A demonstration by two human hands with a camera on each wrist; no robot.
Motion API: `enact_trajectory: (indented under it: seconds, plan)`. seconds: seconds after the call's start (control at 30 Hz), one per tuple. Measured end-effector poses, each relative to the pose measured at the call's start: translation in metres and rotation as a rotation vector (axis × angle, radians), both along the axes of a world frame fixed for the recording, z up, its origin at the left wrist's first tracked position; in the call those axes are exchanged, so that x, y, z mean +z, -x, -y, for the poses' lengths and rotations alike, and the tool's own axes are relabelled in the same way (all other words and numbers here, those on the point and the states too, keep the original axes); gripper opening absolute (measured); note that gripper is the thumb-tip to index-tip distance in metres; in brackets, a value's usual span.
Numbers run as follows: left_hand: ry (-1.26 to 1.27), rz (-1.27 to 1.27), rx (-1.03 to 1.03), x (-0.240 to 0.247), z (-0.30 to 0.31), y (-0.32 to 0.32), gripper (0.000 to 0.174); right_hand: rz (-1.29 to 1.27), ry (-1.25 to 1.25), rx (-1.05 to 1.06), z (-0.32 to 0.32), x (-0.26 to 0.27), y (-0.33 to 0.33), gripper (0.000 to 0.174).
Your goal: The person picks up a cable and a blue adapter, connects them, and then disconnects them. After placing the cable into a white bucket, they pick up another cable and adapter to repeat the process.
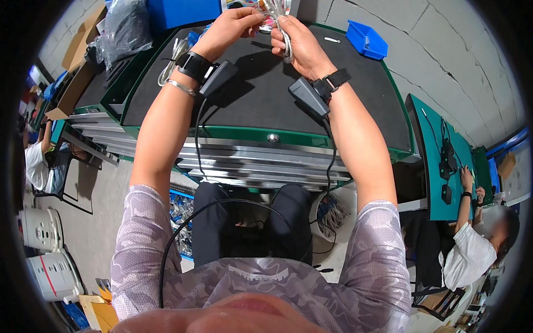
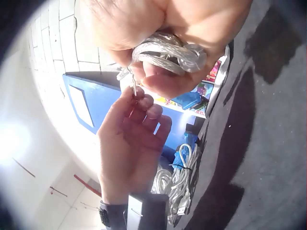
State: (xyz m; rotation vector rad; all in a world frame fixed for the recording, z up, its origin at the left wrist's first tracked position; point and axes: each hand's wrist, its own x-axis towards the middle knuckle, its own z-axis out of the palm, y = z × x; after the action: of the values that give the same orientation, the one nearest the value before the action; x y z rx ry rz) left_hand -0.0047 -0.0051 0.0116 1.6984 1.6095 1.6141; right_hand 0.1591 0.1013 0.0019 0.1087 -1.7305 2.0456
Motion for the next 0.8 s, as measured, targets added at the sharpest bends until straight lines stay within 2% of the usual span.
enact_trajectory:
  seconds: [0.13, 0.2, 0.23, 0.3, 0.37, 0.47, 0.6, 0.63, 0.7, 0.73, 0.8]
  plan:
    - [0.001, -0.037, 0.045, 0.005, 0.003, -0.004, 0.025, 0.006, -0.092, -0.059, 0.002, 0.000, 0.001, 0.023]
    - [-0.005, -0.072, 0.185, 0.018, 0.012, -0.022, 0.021, 0.004, -0.135, -0.098, 0.002, -0.001, 0.002, 0.024]
    - [-0.006, -0.072, 0.183, 0.017, 0.011, -0.024, 0.021, 0.007, -0.182, -0.131, 0.002, -0.002, 0.002, 0.023]
    - [-0.221, -0.186, 0.130, 0.013, 0.010, -0.026, 0.020, 0.013, -0.230, -0.164, 0.001, -0.004, 0.004, 0.022]
    - [-0.216, -0.215, 0.112, 0.013, 0.010, -0.029, 0.020, -0.032, -0.377, -0.286, -0.001, -0.006, 0.007, 0.021]
    - [-0.218, -0.203, 0.058, 0.013, 0.012, -0.036, 0.020, -0.074, -0.441, -0.381, -0.002, -0.009, 0.009, 0.021]
    - [-0.210, -0.131, 0.020, 0.014, 0.017, -0.044, 0.023, -0.067, -0.319, -0.366, 0.002, -0.006, 0.006, 0.021]
    - [-0.210, -0.134, 0.023, 0.014, 0.015, -0.044, 0.023, -0.077, -0.239, -0.306, 0.000, -0.006, 0.006, 0.021]
    - [-0.341, 0.230, -0.131, 0.009, 0.006, -0.040, 0.027, -0.089, -0.160, -0.241, -0.001, -0.006, 0.007, 0.022]
    - [-0.341, 0.227, -0.130, 0.003, 0.000, -0.031, 0.027, -0.105, -0.138, -0.217, -0.002, -0.007, 0.008, 0.022]
    - [-0.185, 0.054, 0.007, -0.004, -0.006, -0.016, 0.027, -0.122, -0.117, -0.194, -0.003, -0.008, 0.008, 0.022]
